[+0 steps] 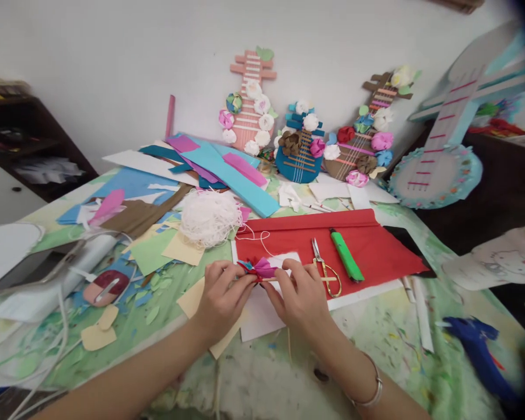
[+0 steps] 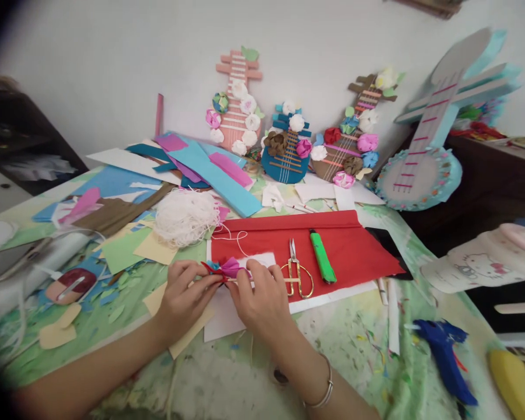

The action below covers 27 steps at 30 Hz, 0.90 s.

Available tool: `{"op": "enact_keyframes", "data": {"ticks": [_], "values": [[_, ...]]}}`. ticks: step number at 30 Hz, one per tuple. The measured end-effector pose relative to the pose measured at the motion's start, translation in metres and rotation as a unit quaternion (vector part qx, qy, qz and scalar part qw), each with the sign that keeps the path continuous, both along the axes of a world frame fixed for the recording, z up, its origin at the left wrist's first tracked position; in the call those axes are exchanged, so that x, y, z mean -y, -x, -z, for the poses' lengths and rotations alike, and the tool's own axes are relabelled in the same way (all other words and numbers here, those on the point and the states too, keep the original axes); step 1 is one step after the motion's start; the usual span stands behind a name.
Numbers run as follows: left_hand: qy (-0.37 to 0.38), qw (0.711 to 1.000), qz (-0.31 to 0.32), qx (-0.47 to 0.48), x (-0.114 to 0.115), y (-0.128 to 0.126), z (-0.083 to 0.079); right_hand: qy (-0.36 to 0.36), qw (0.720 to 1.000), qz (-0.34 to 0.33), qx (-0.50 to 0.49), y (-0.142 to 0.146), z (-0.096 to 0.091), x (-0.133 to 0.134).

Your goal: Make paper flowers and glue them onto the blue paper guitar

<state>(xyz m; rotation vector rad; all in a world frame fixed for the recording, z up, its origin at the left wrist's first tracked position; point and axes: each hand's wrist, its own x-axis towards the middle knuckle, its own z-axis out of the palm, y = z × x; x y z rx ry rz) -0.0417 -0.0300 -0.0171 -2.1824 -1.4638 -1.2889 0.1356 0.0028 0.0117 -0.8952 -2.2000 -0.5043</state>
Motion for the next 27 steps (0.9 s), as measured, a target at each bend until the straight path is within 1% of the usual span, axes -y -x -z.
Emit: {"op": "enact_keyframes", "data": {"ticks": [7,9,11,12,13,15,17,18,20,22,24,27], "values": [[-0.003,0.999,-0.022,-0.046,-0.006,-0.007,-0.001,0.034,0.999,-0.015,-0.003,-0.001,0.008,-0.004],[-0.007,0.997,-0.026,-0.074,-0.009,-0.007,-0.003,0.056,0.997,-0.033,-0.029,-0.004,0.01,-0.004],[-0.013,0.994,-0.016,-0.106,-0.011,-0.006,-0.007,0.107,0.989,-0.048,-0.087,-0.012,0.007,-0.006],[-0.014,0.992,-0.004,-0.122,-0.012,-0.006,-0.009,0.15,0.979,-0.055,-0.125,-0.017,0.004,-0.009],[-0.014,0.99,0.012,-0.137,-0.013,-0.005,-0.011,0.203,0.964,-0.063,-0.163,-0.023,0.001,-0.013],[-0.012,0.986,0.047,-0.162,-0.014,-0.005,-0.017,0.318,0.918,-0.091,-0.22,-0.035,-0.007,-0.022],[-0.011,0.982,0.074,-0.176,-0.015,-0.008,-0.021,0.417,0.869,-0.129,-0.235,-0.045,-0.011,-0.031],[-0.012,0.98,0.084,-0.178,-0.015,-0.01,-0.022,0.45,0.85,-0.142,-0.234,-0.047,-0.011,-0.034],[-0.015,0.979,0.102,-0.176,-0.017,-0.016,-0.023,0.488,0.83,-0.148,-0.227,-0.048,-0.006,-0.037],[-0.02,0.978,0.124,-0.166,-0.021,-0.02,-0.023,0.504,0.82,-0.146,-0.229,-0.044,0.001,-0.036],[-0.023,0.977,0.143,-0.154,-0.025,-0.022,-0.024,0.505,0.813,-0.147,-0.25,-0.039,0.006,-0.034],[-0.027,0.973,0.171,-0.15,-0.031,-0.023,-0.025,0.494,0.809,-0.144,-0.284,-0.034,0.009,-0.034]]}}
